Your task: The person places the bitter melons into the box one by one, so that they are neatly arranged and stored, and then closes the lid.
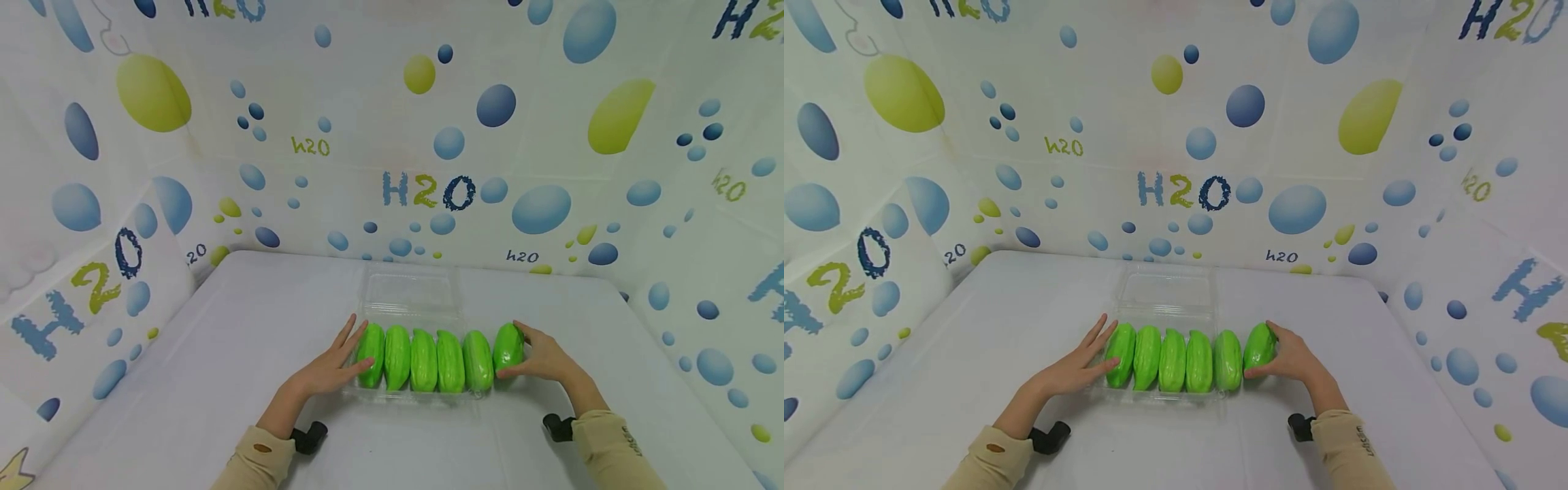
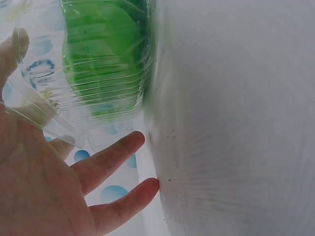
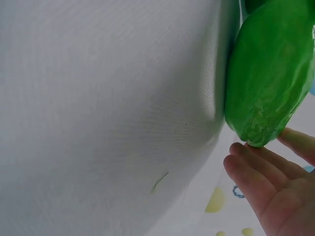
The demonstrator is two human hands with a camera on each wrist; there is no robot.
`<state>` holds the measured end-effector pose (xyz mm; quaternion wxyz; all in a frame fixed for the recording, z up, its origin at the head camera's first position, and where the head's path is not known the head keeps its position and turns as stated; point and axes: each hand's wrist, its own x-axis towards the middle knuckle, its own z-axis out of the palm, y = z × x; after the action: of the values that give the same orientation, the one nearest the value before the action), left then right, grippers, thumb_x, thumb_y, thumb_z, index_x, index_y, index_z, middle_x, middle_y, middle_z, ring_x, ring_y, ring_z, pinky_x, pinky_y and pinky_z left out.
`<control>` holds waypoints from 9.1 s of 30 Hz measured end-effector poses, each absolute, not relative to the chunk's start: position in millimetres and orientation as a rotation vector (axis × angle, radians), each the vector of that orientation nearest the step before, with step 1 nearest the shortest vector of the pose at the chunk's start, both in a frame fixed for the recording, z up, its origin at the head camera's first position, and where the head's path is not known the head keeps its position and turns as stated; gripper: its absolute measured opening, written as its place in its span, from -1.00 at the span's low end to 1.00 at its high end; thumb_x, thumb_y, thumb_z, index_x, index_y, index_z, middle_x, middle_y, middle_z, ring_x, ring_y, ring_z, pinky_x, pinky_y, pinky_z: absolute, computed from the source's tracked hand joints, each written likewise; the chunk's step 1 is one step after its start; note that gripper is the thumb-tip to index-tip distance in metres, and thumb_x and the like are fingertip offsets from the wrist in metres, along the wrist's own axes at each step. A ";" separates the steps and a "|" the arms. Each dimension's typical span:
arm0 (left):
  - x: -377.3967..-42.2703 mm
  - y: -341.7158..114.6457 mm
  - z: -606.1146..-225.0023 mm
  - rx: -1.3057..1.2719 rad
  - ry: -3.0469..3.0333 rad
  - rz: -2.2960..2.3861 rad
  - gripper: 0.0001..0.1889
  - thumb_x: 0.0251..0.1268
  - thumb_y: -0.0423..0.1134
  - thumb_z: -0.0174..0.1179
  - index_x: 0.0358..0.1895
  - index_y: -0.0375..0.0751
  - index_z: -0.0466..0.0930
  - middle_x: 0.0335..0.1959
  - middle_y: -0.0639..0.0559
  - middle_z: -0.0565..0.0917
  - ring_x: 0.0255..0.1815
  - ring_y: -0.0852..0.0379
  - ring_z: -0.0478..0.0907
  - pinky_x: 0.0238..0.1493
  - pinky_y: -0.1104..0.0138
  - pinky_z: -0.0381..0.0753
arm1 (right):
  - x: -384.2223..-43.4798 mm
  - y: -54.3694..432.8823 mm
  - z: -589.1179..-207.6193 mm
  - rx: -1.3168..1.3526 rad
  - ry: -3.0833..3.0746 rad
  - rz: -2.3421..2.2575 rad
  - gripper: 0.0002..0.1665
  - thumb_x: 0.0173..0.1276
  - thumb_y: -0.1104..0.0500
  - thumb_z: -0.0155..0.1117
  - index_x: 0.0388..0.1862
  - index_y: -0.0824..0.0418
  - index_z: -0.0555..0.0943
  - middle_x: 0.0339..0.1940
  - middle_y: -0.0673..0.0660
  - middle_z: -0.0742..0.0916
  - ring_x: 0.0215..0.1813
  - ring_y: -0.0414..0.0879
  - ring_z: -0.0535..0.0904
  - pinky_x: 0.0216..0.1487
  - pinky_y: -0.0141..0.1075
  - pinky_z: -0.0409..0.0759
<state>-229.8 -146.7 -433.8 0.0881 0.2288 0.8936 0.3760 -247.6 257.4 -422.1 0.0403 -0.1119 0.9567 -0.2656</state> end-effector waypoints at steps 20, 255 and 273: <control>-228.9 -145.1 -434.3 0.677 2.668 1.118 -0.21 0.34 0.10 -0.04 0.47 -0.04 -0.26 0.46 -0.12 -0.37 0.40 -0.28 -0.12 0.15 -0.23 0.12 | -246.1 266.2 -420.6 -0.304 2.918 -0.914 0.35 -0.22 -0.18 0.54 0.37 0.46 0.05 0.27 0.54 0.26 0.19 0.41 0.30 0.07 0.12 0.38; -231.1 -146.4 -434.5 0.692 2.719 1.061 -0.37 0.47 -0.04 -0.21 0.46 -0.14 -0.20 0.46 -0.17 -0.33 0.40 -0.26 -0.12 0.19 -0.18 0.13 | -243.3 230.8 -412.1 -0.710 2.703 -1.091 0.32 -0.33 -0.04 0.63 0.42 0.21 0.12 0.40 0.39 0.14 0.32 0.37 0.11 0.20 0.17 0.19; -230.6 -146.6 -434.4 0.672 2.722 1.046 -0.36 0.46 0.00 -0.22 0.46 -0.11 -0.21 0.46 -0.13 -0.35 0.40 -0.23 -0.12 0.20 -0.15 0.14 | -247.1 224.6 -424.1 -0.782 2.629 -1.114 0.32 -0.32 0.10 0.64 0.39 0.39 0.09 0.37 0.38 0.22 0.27 0.41 0.20 0.18 0.17 0.20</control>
<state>-230.6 -146.6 -434.4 0.0745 0.2241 0.9070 0.3486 -247.1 224.6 -424.1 0.0903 -0.2630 0.8844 -0.3747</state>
